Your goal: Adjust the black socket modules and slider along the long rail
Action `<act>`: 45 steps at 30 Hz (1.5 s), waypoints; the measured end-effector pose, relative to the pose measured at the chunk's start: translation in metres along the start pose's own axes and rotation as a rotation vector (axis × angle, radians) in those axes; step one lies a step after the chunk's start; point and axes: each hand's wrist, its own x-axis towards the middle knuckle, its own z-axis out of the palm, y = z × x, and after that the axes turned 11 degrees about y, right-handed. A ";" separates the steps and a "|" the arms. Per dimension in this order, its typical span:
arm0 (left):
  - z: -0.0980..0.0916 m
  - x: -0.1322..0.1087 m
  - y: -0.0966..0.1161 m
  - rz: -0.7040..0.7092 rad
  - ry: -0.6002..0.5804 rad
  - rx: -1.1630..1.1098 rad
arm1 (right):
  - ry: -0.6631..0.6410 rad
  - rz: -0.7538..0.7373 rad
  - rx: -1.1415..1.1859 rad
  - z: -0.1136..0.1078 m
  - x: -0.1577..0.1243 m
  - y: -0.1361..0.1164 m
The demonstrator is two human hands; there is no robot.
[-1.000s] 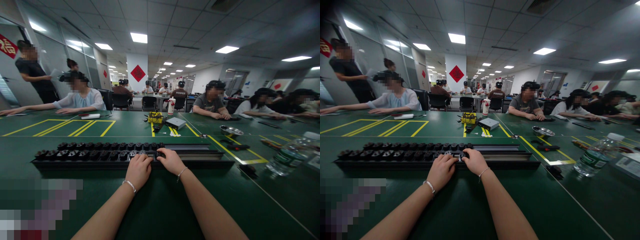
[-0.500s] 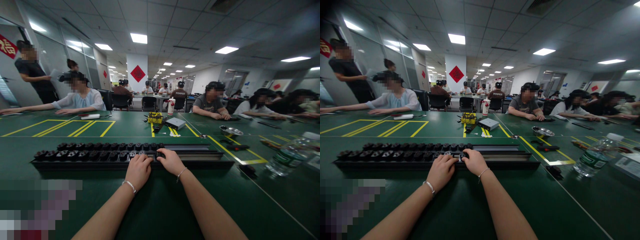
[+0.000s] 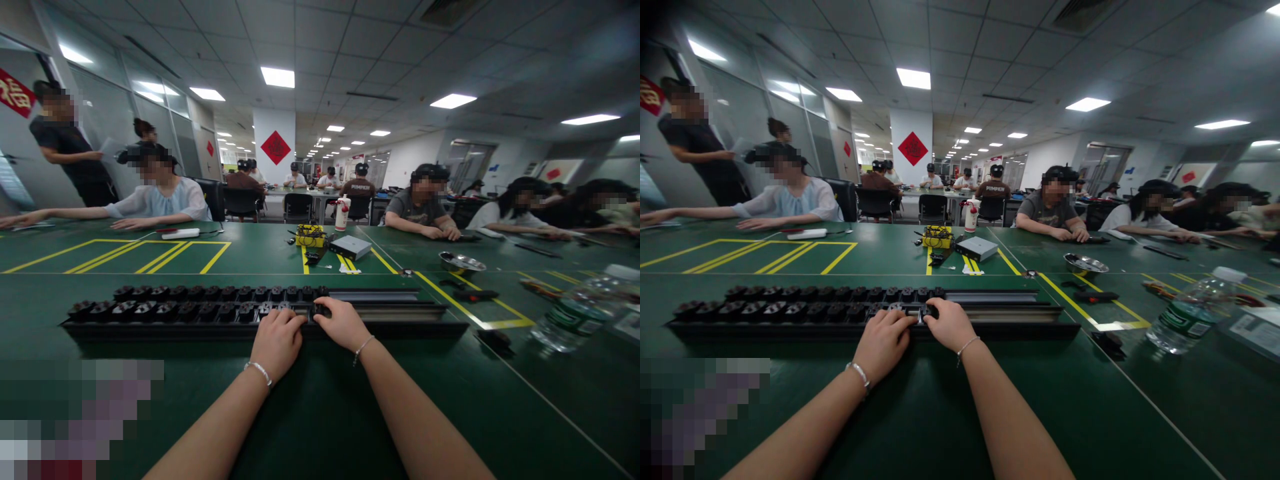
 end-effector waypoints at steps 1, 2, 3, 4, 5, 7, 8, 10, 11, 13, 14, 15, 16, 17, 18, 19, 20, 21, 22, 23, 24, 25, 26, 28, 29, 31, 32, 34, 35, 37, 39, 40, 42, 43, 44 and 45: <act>0.000 0.000 0.000 -0.001 0.001 -0.002 | 0.003 -0.004 0.001 0.000 0.000 0.000; -0.001 0.000 0.000 -0.001 0.002 -0.004 | 0.007 -0.008 0.001 0.000 0.000 0.000; -0.001 0.000 0.000 0.000 0.004 -0.005 | 0.009 -0.011 0.002 0.001 -0.001 0.001; -0.001 0.000 0.000 0.002 0.006 -0.007 | 0.010 -0.013 0.002 0.001 -0.001 0.001; -0.001 0.001 0.000 0.003 0.008 -0.007 | 0.012 -0.013 0.001 0.001 -0.001 0.001; -0.001 0.000 0.000 0.004 0.005 -0.009 | 0.017 -0.014 0.000 0.002 0.000 0.001; -0.001 0.000 0.000 0.002 0.002 -0.009 | 0.020 -0.012 -0.001 0.002 0.000 0.001; -0.001 0.000 0.000 0.000 -0.007 -0.010 | 0.025 -0.004 -0.004 0.002 0.000 0.001; -0.001 0.000 0.000 0.001 -0.011 -0.009 | 0.027 -0.002 -0.004 0.002 0.000 0.001; 0.000 0.000 0.000 0.002 -0.018 -0.006 | 0.033 0.001 -0.003 0.002 0.000 0.001; 0.000 0.000 0.000 0.003 -0.020 -0.003 | 0.035 0.000 -0.003 0.002 0.000 0.001; 0.000 0.000 0.000 0.002 -0.022 -0.001 | 0.037 -0.001 -0.001 0.002 0.000 0.001; 0.000 0.000 0.000 0.001 -0.022 0.002 | 0.037 -0.001 -0.001 0.001 0.000 0.000; 0.000 0.000 0.000 0.000 -0.022 0.004 | 0.037 0.000 0.000 0.001 0.000 0.000; 0.000 0.000 0.000 0.000 -0.022 0.007 | 0.037 0.001 0.000 0.001 0.000 0.000; 0.001 0.000 0.000 0.000 -0.021 0.010 | 0.038 0.002 0.001 0.001 0.000 0.000; 0.001 0.000 0.000 0.001 -0.022 0.012 | 0.041 0.002 0.002 0.001 -0.001 0.000; 0.001 0.000 0.000 0.003 -0.023 0.013 | 0.043 0.001 0.002 0.001 -0.001 -0.001; 0.001 0.000 0.000 0.003 -0.023 0.015 | 0.046 0.001 0.001 0.001 -0.001 -0.001; 0.000 0.000 0.000 0.002 -0.023 0.016 | 0.048 0.001 0.000 0.001 -0.001 -0.001; 0.000 0.000 0.000 0.001 -0.024 0.016 | 0.050 -0.001 0.000 0.001 -0.001 -0.001; 0.000 0.000 0.000 -0.001 -0.024 0.016 | 0.052 -0.002 0.000 0.001 -0.001 -0.002; 0.000 0.000 0.001 -0.001 -0.025 0.016 | 0.052 -0.004 -0.001 0.001 -0.001 -0.002; 0.000 0.000 0.001 -0.001 -0.025 0.013 | 0.054 -0.005 -0.001 0.000 -0.001 -0.002; 0.000 0.000 0.001 -0.001 -0.023 0.012 | 0.054 -0.004 -0.001 0.000 -0.001 -0.002; 0.000 0.000 0.001 -0.001 -0.021 0.011 | 0.052 -0.001 -0.001 0.000 -0.001 -0.002; 0.000 0.000 0.001 -0.002 -0.025 0.011 | 0.051 0.000 -0.001 0.001 -0.001 -0.002; 0.000 0.000 0.001 -0.008 -0.037 0.015 | 0.049 -0.001 0.000 0.001 0.000 -0.002; 0.000 0.000 0.001 -0.011 -0.044 0.017 | 0.051 -0.002 0.001 0.002 0.000 -0.001; 0.000 0.000 0.001 -0.016 -0.054 0.021 | 0.055 -0.006 0.002 0.002 0.000 -0.001; 0.000 0.000 0.001 -0.017 -0.056 0.024 | 0.059 -0.009 0.005 0.003 0.000 -0.001; 0.000 0.000 0.002 -0.016 -0.055 0.025 | 0.061 -0.010 0.006 0.003 0.000 0.000; 0.000 0.000 0.002 -0.014 -0.054 0.030 | 0.064 -0.015 0.009 0.003 0.000 -0.001; 0.000 0.000 0.002 -0.013 -0.054 0.032 | 0.065 -0.016 0.010 0.003 0.000 -0.001; 0.000 0.000 0.002 -0.013 -0.055 0.032 | 0.066 -0.017 0.009 0.003 0.000 -0.001; 0.000 0.000 0.002 -0.013 -0.056 0.032 | 0.064 -0.017 0.008 0.003 0.000 -0.001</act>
